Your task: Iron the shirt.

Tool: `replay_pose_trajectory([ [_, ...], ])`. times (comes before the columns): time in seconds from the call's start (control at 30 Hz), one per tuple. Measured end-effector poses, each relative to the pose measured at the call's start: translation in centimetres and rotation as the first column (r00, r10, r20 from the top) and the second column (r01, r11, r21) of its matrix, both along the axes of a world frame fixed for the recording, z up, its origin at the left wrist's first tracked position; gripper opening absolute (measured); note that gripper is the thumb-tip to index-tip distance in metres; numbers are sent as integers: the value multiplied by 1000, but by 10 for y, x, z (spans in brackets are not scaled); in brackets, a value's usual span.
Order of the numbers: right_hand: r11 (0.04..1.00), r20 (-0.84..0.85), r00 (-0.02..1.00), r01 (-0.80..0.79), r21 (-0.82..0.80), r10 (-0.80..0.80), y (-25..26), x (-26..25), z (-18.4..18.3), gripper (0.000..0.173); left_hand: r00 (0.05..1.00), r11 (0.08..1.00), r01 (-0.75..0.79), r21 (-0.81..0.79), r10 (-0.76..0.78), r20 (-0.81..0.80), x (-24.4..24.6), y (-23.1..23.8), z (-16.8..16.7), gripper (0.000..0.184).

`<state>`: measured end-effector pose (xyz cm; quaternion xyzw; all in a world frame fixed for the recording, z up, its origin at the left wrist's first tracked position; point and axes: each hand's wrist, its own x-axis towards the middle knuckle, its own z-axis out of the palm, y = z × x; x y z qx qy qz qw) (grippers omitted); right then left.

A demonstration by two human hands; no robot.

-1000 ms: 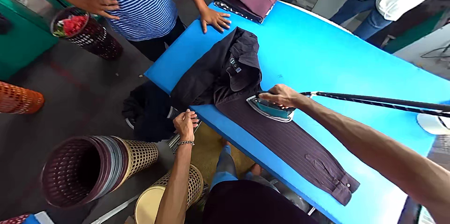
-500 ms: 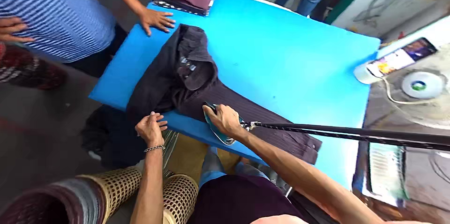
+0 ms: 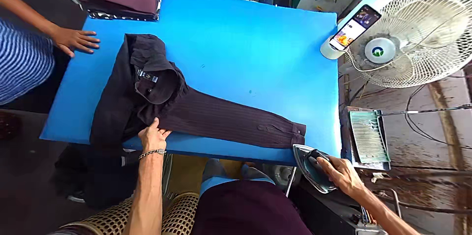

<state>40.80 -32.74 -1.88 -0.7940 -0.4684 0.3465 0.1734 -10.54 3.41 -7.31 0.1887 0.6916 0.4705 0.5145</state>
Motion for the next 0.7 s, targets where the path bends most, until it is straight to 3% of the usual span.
replay_pose_trajectory([
  [0.1, 981, 128, 973, -192, -18, 192, 36, -11, -3, 69, 1000, 995, 19, 101, -20, 16, -4, 5, 27, 29],
  [0.23, 904, 108, 900, -411, -119, 423, 102, -43, 5, 67, 993, 974, 74, 212, -91, 74, -12, -2, 55, 23],
  [0.4, 793, 71, 790, -607, -59, 609, 157, -102, 4, 66, 995, 983, 53, 177, -67, 71, -14, -2, 63, 17],
  [0.5, 829, 79, 825, -555, -70, 559, 142, -87, 7, 68, 994, 989, 47, 143, -61, 90, -21, 4, 62, 19],
  [0.6, 927, 99, 926, -350, -136, 364, 100, -39, 15, 69, 994, 986, 55, 160, -69, 89, -22, 7, 60, 16],
  [0.7, 974, 156, 964, -200, -110, 215, 59, -1, 13, 72, 990, 971, 100, 215, -119, 77, -21, 10, 58, 13],
])
